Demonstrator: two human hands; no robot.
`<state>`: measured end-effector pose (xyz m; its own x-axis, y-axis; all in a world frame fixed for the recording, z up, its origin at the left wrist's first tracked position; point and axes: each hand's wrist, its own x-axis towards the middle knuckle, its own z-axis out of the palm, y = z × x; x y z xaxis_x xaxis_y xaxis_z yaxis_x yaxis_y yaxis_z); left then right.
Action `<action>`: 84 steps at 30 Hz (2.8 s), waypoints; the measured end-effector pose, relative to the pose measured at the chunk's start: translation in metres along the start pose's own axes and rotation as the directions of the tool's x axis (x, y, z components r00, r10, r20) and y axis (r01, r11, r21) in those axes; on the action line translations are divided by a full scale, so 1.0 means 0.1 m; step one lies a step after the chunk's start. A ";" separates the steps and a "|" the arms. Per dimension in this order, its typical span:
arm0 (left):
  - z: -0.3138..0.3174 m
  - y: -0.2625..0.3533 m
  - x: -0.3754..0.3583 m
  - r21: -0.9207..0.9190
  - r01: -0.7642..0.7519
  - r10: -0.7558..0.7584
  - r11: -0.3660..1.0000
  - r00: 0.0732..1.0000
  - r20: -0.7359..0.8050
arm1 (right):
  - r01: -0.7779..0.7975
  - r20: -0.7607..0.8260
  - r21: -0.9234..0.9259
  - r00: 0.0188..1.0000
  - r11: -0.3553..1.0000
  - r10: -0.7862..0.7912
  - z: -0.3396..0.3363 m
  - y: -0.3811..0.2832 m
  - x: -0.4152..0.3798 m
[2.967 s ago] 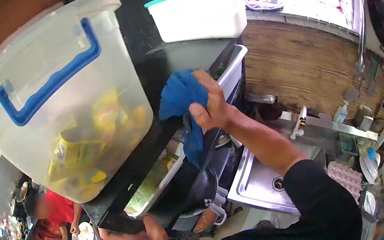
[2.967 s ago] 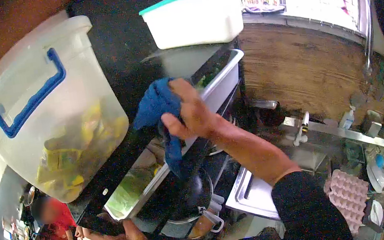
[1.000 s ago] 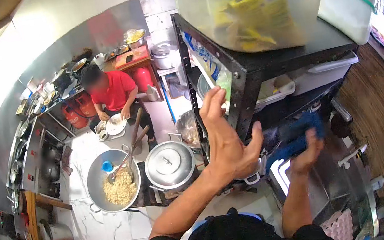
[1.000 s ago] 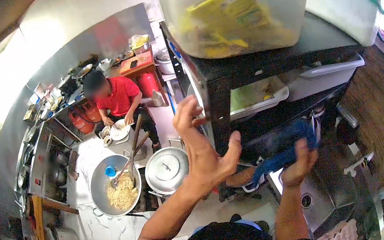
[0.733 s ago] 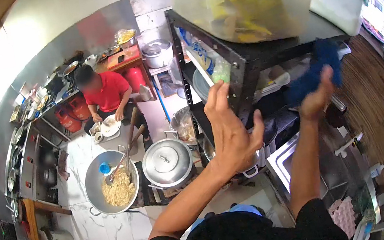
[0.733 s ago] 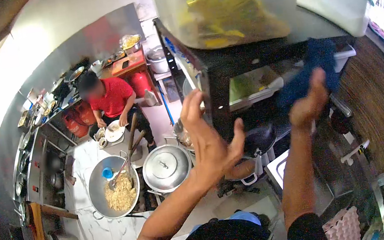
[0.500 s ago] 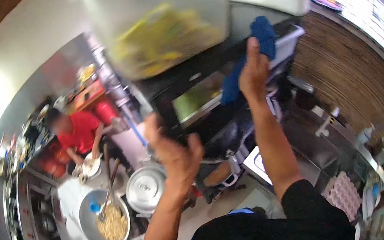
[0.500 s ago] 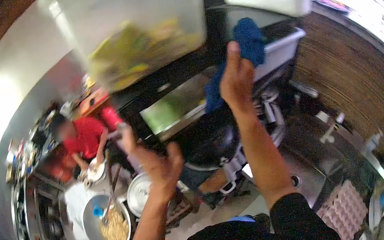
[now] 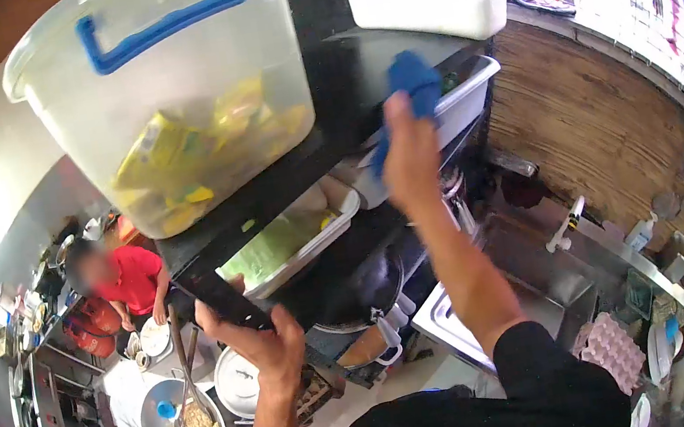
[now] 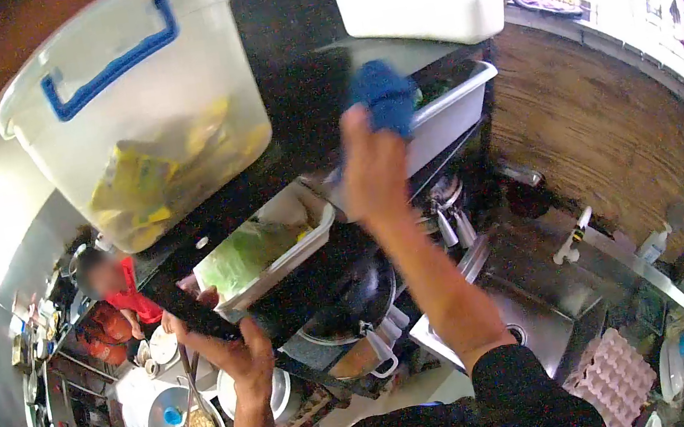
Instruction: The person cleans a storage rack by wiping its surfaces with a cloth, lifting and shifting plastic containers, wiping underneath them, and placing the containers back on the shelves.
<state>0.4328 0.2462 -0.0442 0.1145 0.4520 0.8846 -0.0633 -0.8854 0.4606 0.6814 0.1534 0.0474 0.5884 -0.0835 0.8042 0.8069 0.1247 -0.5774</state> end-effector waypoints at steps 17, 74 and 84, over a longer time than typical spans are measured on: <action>-0.09 -0.01 0.03 0.030 -0.042 0.043 0.999 0.999 -0.005 | -0.062 0.006 -0.174 0.998 0.983 0.064 -0.45 1.04 0.96; -2.77 -0.60 -2.45 0.807 0.577 -0.022 0.124 -0.812 0.583 | 0.407 0.143 -0.386 0.913 0.828 -0.383 -0.36 0.85 0.42; -2.57 -0.75 -1.34 0.402 0.854 -0.180 0.331 -0.360 0.915 | -0.176 -0.033 -0.520 0.982 0.836 0.187 -0.14 0.01 0.22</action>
<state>0.1672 0.2796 -0.1788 0.8775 -0.1028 -0.4685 0.4749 0.0489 0.8787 0.6961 0.1373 0.0630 0.7301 -0.0909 0.6773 0.5977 -0.3954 -0.6974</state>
